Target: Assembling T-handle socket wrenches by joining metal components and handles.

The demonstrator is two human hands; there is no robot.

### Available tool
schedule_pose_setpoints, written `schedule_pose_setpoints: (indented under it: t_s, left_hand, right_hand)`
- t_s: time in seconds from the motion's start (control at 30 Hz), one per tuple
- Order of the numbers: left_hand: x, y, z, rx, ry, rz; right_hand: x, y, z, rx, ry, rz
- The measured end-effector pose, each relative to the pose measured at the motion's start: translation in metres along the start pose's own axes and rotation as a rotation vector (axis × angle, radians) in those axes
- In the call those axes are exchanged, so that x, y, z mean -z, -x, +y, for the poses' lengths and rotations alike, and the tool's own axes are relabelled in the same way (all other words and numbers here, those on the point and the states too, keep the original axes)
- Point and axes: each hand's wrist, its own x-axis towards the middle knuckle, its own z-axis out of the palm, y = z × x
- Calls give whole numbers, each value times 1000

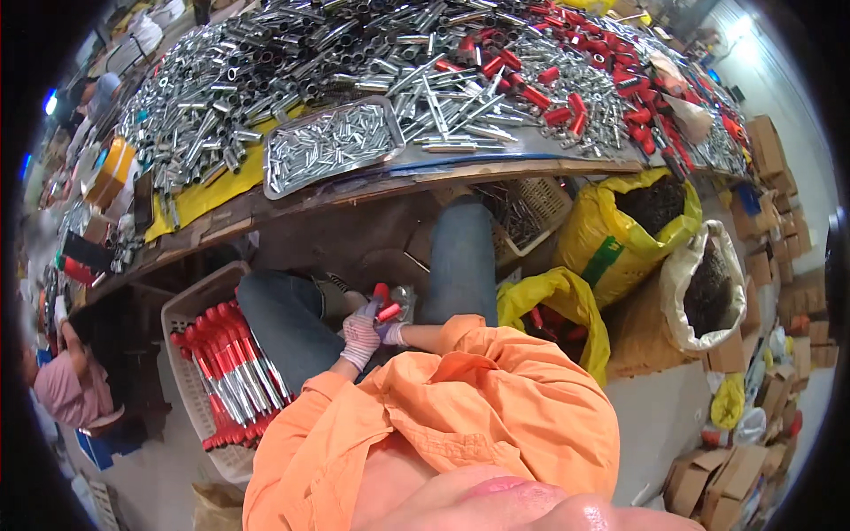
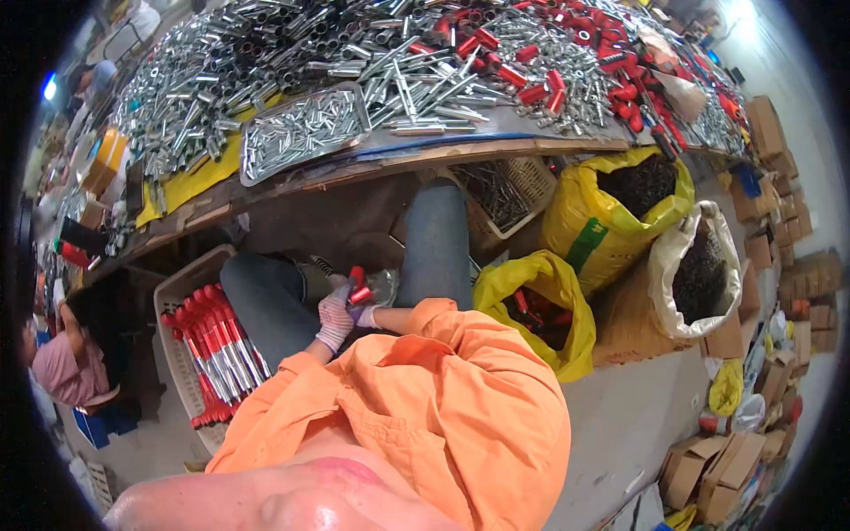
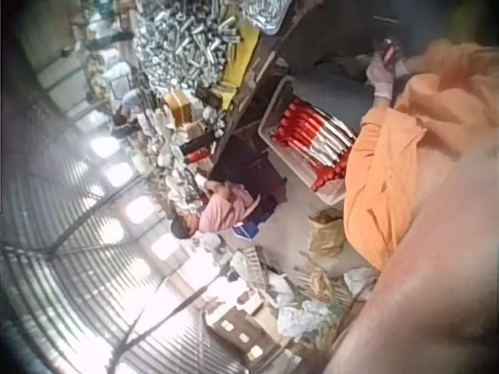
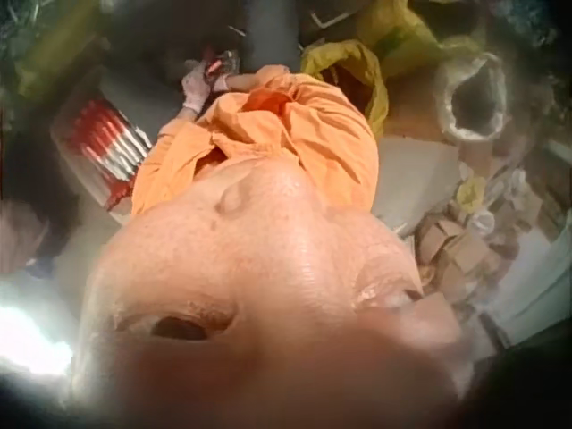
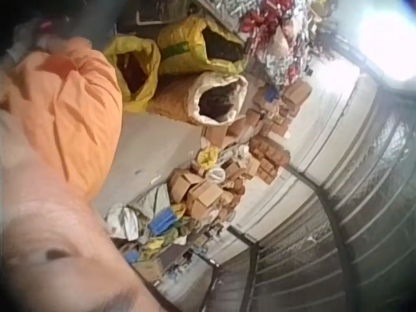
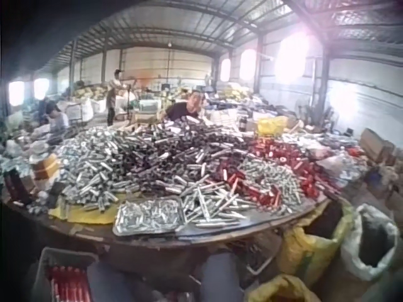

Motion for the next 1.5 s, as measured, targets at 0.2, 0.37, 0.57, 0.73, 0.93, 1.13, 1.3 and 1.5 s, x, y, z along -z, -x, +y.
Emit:
schedule_pose_setpoints:
  t_s: [0.2, 0.37, 0.57, 0.73, 0.93, 1.13, 1.3, 1.5]
  left_hand:
    - [-10, -5, -4, 36, 9, 58]
    - [-13, -4, -11, 250, 69, -42]
    - [-16, -7, -14, 236, 120, 3]
    - [-22, -7, -20, 199, -37, 109]
    - [-38, -30, -63, 835, 644, 456]
    - [-31, -24, -68, 906, 556, 436]
    - [-49, -35, -74, 838, 582, 342]
    - [-65, -42, -84, 862, 794, 386]
  right_hand:
    - [-18, -18, 20, 20, 71, -4]
    - [-14, -11, 2, -60, 82, -73]
    - [-13, -14, 6, 106, 90, 131]
    - [-14, -19, 10, 51, 139, 79]
    - [1, -12, -13, -66, -32, 418]
    - [98, 87, -137, -94, -543, 344]
    - [168, 165, -200, 346, -260, 999]
    - [189, 235, -222, 537, -32, 1442]
